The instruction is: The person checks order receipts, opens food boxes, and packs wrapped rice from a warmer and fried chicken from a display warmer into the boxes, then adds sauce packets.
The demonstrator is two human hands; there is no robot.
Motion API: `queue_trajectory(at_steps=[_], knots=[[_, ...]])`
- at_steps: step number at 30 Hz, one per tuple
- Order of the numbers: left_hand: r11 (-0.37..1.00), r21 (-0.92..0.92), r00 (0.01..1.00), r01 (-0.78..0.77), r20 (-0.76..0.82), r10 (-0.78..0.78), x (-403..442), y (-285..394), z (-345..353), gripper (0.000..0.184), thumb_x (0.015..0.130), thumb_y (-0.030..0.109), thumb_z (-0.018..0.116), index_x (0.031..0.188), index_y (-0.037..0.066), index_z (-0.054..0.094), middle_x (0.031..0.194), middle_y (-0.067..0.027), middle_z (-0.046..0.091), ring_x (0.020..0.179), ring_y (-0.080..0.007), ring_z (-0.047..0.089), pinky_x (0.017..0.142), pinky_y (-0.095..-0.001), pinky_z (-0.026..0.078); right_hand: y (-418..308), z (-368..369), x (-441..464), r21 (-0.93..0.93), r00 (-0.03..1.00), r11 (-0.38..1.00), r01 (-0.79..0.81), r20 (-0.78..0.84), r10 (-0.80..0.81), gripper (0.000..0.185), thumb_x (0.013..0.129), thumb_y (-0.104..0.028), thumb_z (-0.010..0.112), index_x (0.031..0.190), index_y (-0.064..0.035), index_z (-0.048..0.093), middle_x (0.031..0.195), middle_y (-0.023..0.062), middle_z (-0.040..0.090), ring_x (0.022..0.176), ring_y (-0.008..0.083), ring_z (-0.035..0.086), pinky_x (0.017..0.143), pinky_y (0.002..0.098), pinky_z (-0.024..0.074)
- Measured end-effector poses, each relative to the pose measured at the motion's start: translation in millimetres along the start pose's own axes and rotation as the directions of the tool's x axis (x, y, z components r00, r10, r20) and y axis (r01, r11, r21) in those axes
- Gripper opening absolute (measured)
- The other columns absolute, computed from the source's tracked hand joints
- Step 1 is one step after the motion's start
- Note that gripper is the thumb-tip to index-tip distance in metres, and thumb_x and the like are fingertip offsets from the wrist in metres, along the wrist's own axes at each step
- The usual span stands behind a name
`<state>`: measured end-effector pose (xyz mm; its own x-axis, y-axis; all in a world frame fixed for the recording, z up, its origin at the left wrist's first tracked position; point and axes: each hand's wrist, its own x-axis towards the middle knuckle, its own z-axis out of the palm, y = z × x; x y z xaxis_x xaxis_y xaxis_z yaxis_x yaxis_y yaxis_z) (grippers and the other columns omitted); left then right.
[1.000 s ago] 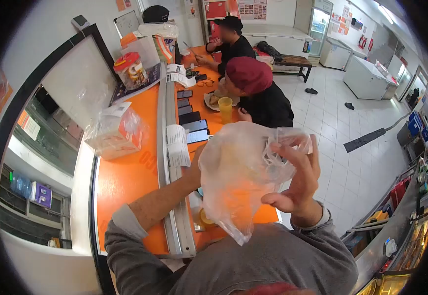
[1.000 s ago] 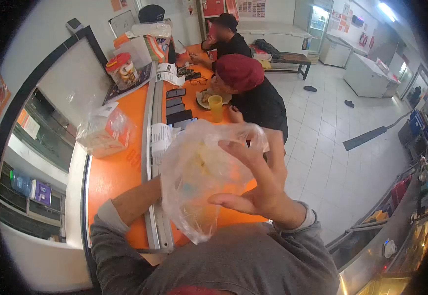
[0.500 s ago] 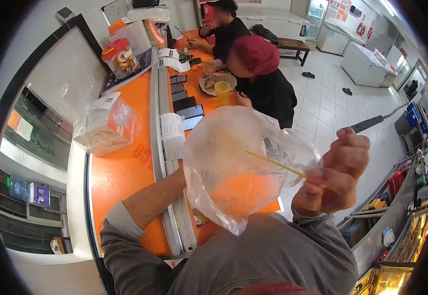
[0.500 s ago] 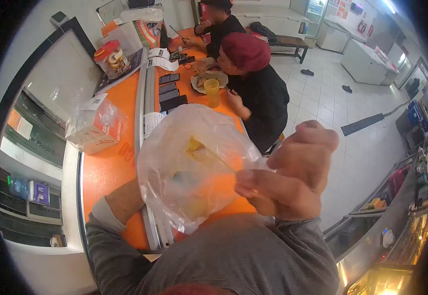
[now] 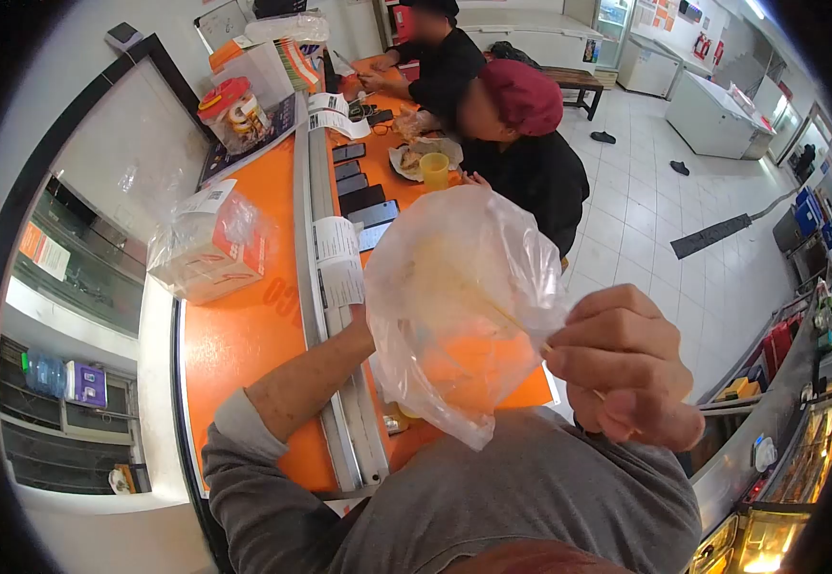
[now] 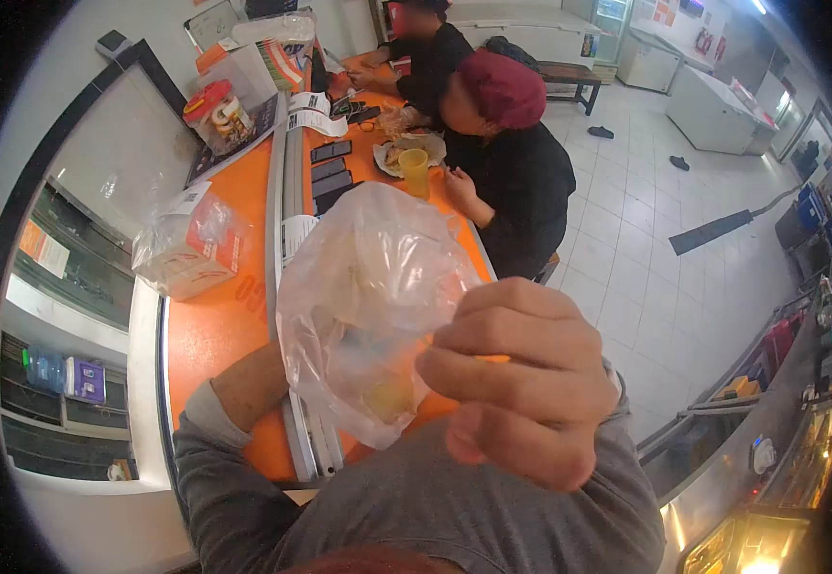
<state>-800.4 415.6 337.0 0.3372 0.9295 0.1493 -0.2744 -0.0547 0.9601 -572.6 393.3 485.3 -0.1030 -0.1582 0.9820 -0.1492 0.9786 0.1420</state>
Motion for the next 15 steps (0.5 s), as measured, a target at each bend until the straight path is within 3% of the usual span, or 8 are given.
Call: queue_trajectory(at_steps=[3,6,10,14,15], knots=[[1.0,-0.027,1.0,0.011,0.001,-0.011,-0.5,-1.1,-2.7,0.05,0.084,0.017,0.069,0.128,0.004,0.05,0.121,-0.0121,0.06,0.109,-0.0238,0.06,0.091,-0.0354,0.05,-0.2,2.2,-1.3,-0.026,0.994,0.996,-0.083,0.073,0.085,0.018,0.089,-0.013,0.056,0.091,-0.0031,0.042,0.072,0.0155,0.065,0.052,0.0238,0.06,0.049,0.0349,0.049],[0.998,-0.064,1.0,0.018,-0.002,-0.019,-0.4,-1.6,-3.7,0.049,0.084,0.016,0.068,0.128,0.004,0.05,0.121,-0.0113,0.06,0.109,-0.0228,0.06,0.091,-0.0349,0.051,9.0,0.7,-0.1,0.083,0.99,0.995,-0.058,0.135,0.046,0.018,0.072,0.001,0.066,0.073,0.0053,0.049,0.075,0.0204,0.063,0.058,0.0284,0.061,0.052,0.0367,0.0484],[0.994,-0.106,1.0,0.015,-0.014,-0.017,2.3,-3.1,-5.8,0.047,0.085,0.014,0.068,0.128,0.004,0.051,0.121,-0.0104,0.06,0.109,-0.0216,0.06,0.09,-0.0342,0.052,9.1,-4.0,1.7,0.012,0.957,0.985,-0.17,0.239,0.162,0.017,0.071,-0.002,0.068,0.078,0.0051,0.053,0.077,0.0206,0.063,0.06,0.0286,0.06,0.053,0.037,0.0483],[0.979,-0.204,0.998,0.016,-0.055,-0.028,4.2,-3.9,-7.7,0.045,0.086,0.012,0.067,0.127,0.004,0.051,0.121,-0.0094,0.06,0.108,-0.0203,0.061,0.089,-0.0335,0.052,17.9,1.1,-4.0,-0.012,0.956,0.988,-0.156,0.251,0.154,0.021,0.074,-0.009,0.069,0.084,0.0027,0.055,0.079,0.0168,0.063,0.06,0.0266,0.059,0.054,0.0367,0.0461],[0.998,-0.029,0.996,-0.058,-0.071,0.055,4.3,-2.2,-7.6,0.045,0.084,0.013,0.069,0.124,0.003,0.053,0.118,-0.0091,0.062,0.106,-0.0201,0.062,0.087,-0.0333,0.053,19.4,2.7,-7.1,-0.023,0.955,0.989,-0.144,0.26,0.145,0.02,0.075,-0.011,0.069,0.084,0.0014,0.056,0.078,0.0155,0.064,0.06,0.026,0.059,0.055,0.0367,0.0461]])
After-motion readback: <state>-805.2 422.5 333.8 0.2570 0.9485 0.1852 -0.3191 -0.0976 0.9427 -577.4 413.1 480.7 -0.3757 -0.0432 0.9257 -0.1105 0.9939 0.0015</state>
